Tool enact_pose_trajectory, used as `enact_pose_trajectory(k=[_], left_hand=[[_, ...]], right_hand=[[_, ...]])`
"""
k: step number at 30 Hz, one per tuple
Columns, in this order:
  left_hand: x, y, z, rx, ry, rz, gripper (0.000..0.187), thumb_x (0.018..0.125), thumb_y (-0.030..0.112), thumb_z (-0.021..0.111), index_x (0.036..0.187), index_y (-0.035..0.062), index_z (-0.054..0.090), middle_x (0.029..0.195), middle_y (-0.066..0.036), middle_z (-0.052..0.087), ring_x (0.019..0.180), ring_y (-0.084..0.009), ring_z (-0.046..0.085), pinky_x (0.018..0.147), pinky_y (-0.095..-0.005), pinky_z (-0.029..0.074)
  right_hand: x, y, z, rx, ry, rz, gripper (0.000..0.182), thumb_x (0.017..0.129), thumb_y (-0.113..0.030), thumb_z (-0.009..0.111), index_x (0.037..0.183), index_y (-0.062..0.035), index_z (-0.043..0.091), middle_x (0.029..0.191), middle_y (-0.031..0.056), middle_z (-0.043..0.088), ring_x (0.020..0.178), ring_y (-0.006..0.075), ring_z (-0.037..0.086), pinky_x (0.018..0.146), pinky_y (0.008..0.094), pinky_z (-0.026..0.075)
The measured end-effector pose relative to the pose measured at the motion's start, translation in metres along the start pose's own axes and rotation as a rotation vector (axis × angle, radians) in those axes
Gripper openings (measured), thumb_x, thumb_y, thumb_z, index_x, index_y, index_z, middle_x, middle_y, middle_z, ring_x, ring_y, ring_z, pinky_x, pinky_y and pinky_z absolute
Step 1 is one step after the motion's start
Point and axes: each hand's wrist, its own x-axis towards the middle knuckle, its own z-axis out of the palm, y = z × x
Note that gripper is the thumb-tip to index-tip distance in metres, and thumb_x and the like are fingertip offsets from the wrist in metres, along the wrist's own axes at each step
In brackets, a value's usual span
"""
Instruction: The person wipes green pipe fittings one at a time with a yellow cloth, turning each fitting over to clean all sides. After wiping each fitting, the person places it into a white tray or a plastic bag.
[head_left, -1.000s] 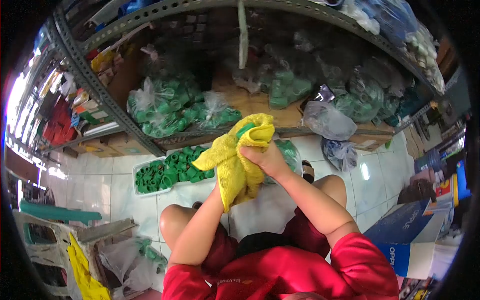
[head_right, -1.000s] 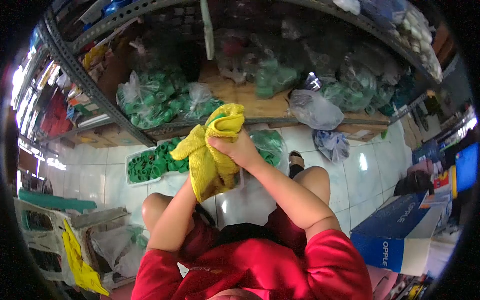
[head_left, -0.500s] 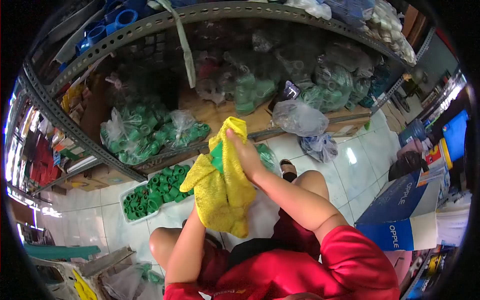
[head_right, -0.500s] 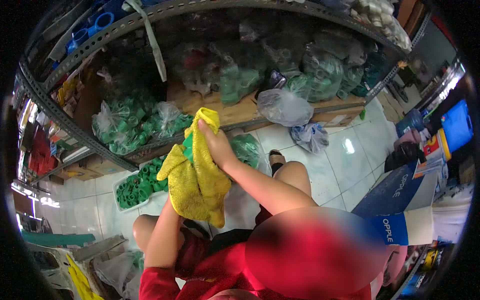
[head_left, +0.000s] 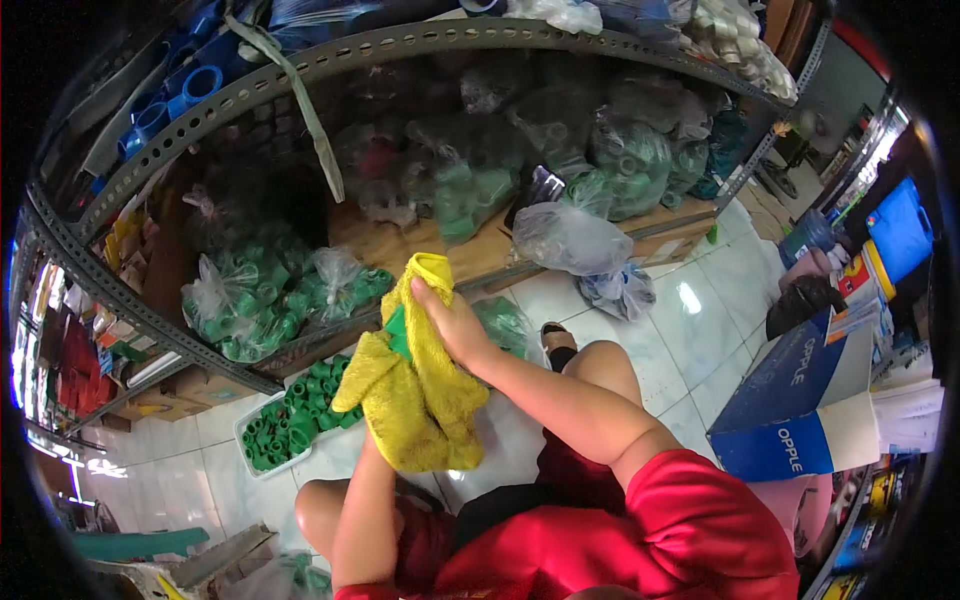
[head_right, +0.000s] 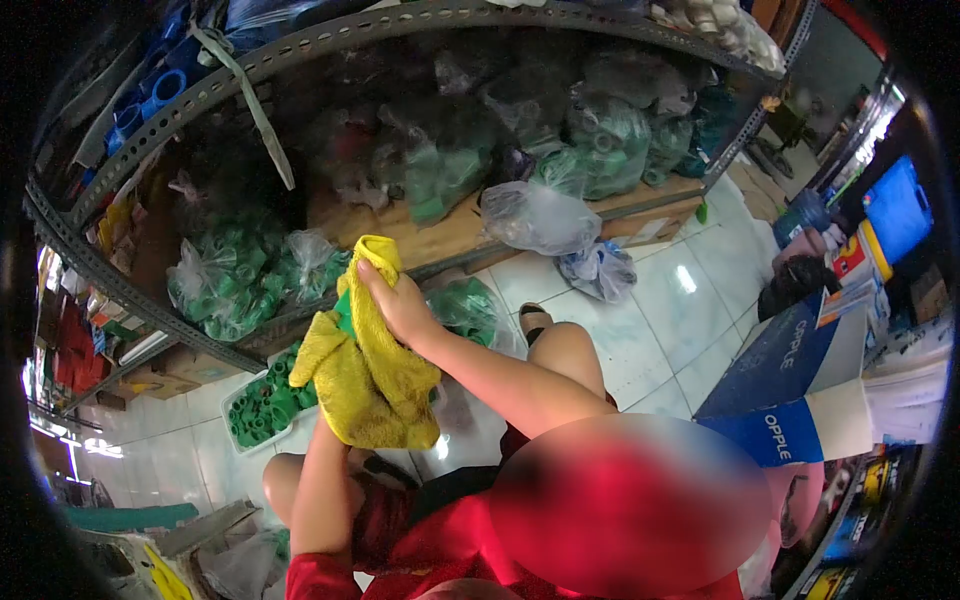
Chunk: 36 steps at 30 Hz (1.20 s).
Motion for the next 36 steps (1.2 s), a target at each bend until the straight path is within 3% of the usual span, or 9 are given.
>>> enact_pose_trajectory(k=[4, 8, 14, 16, 20, 22, 25, 31, 36], left_hand=[[-0.023, 0.003, -0.008, 0.174, 0.033, -0.006, 0.043, 0.09, 0.037, 0.038, 0.123, 0.0093, 0.039, 0.119, -0.01, 0.046, 0.106, -0.0266, 0.047, 0.088, -0.0398, 0.039], [-0.027, 0.016, -0.007, 0.355, 0.075, -0.003, 0.041, 0.088, 0.035, 0.04, 0.119, 0.009, 0.042, 0.115, -0.01, 0.049, 0.101, -0.027, 0.049, 0.083, -0.0401, 0.041], [-0.035, 0.026, 0.003, 0.613, 0.154, 0.016, 0.037, 0.087, 0.033, 0.044, 0.114, 0.0087, 0.047, 0.108, -0.01, 0.052, 0.095, -0.0277, 0.052, 0.077, -0.0406, 0.043], [-0.036, 0.03, 0.006, 0.699, 0.182, 0.027, 0.035, 0.086, 0.033, 0.045, 0.112, 0.0085, 0.049, 0.106, -0.01, 0.054, 0.093, -0.0279, 0.054, 0.074, -0.0408, 0.044], [-0.031, 0.042, 0.017, 0.871, 0.234, 0.044, 0.033, 0.085, 0.032, 0.047, 0.108, 0.0083, 0.052, 0.101, -0.01, 0.056, 0.089, -0.0283, 0.056, 0.07, -0.0412, 0.046], [-0.03, 0.042, 0.028, 0.916, 0.234, 0.047, 0.032, 0.085, 0.031, 0.047, 0.107, 0.0082, 0.053, 0.1, -0.01, 0.057, 0.087, -0.0284, 0.056, 0.069, -0.0413, 0.046], [-0.027, 0.04, 0.026, 2.403, 0.114, 0.308, 0.022, 0.076, 0.02, 0.057, 0.095, 0.0082, 0.057, 0.087, -0.006, 0.059, 0.078, -0.0211, 0.056, 0.068, -0.0333, 0.045], [-0.022, 0.043, -0.009, 1.674, -0.005, 0.151, 0.025, 0.077, 0.021, 0.057, 0.098, 0.0087, 0.053, 0.09, -0.007, 0.057, 0.082, -0.0213, 0.054, 0.071, -0.0329, 0.045], [-0.027, 0.038, 0.005, 1.926, 0.143, 0.183, 0.026, 0.081, 0.024, 0.052, 0.103, 0.0096, 0.05, 0.095, -0.007, 0.055, 0.086, -0.0217, 0.052, 0.074, -0.0332, 0.044]], right_hand=[[0.011, -0.001, -0.014, -0.22, -0.195, 0.05, 0.055, 0.083, -0.052, 0.046, 0.102, -0.0014, 0.057, 0.09, 0.0102, 0.06, 0.086, 0.0198, 0.056, 0.077, 0.0304, 0.041], [0.016, -0.001, -0.024, -1.261, -0.177, 0.035, 0.066, 0.079, -0.056, 0.046, 0.116, -0.0017, 0.049, 0.111, 0.0226, 0.053, 0.106, 0.0345, 0.049, 0.087, 0.0347, 0.039], [0.021, -0.007, -0.036, -0.521, -0.266, -0.068, 0.043, 0.087, -0.034, 0.049, 0.12, -0.0063, 0.047, 0.115, 0.0167, 0.051, 0.107, 0.0251, 0.049, 0.09, 0.0314, 0.038], [0.018, -0.009, -0.035, -0.645, -0.202, -0.489, 0.046, 0.087, -0.039, 0.048, 0.118, -0.005, 0.049, 0.111, 0.0177, 0.052, 0.103, 0.0262, 0.051, 0.087, 0.0304, 0.039], [0.01, -0.035, -0.034, -0.636, -0.233, -0.478, 0.052, 0.086, -0.048, 0.044, 0.114, -0.0048, 0.052, 0.099, 0.0179, 0.057, 0.096, 0.0268, 0.055, 0.083, 0.032, 0.041], [-0.003, -0.062, -0.031, -0.802, -0.511, 0.018, 0.06, 0.084, -0.057, 0.037, 0.107, -0.005, 0.057, 0.089, 0.0183, 0.06, 0.088, 0.0298, 0.058, 0.078, 0.0356, 0.043], [-0.003, -0.041, -0.028, -0.969, -0.463, -0.042, 0.071, 0.08, -0.065, 0.035, 0.09, 0.0007, 0.06, 0.084, 0.0203, 0.061, 0.08, 0.0354, 0.058, 0.072, 0.0414, 0.044], [-0.013, -0.046, -0.023, -1.058, -0.463, -0.025, 0.079, 0.073, -0.071, 0.038, 0.08, 0.0047, 0.06, 0.083, 0.0213, 0.061, 0.081, 0.0353, 0.059, 0.074, 0.0416, 0.045], [-0.011, -0.036, -0.021, -1.014, -0.42, -0.009, 0.067, 0.076, -0.061, 0.047, 0.085, 0.0047, 0.057, 0.082, 0.0231, 0.059, 0.079, 0.0373, 0.057, 0.069, 0.0433, 0.044]])
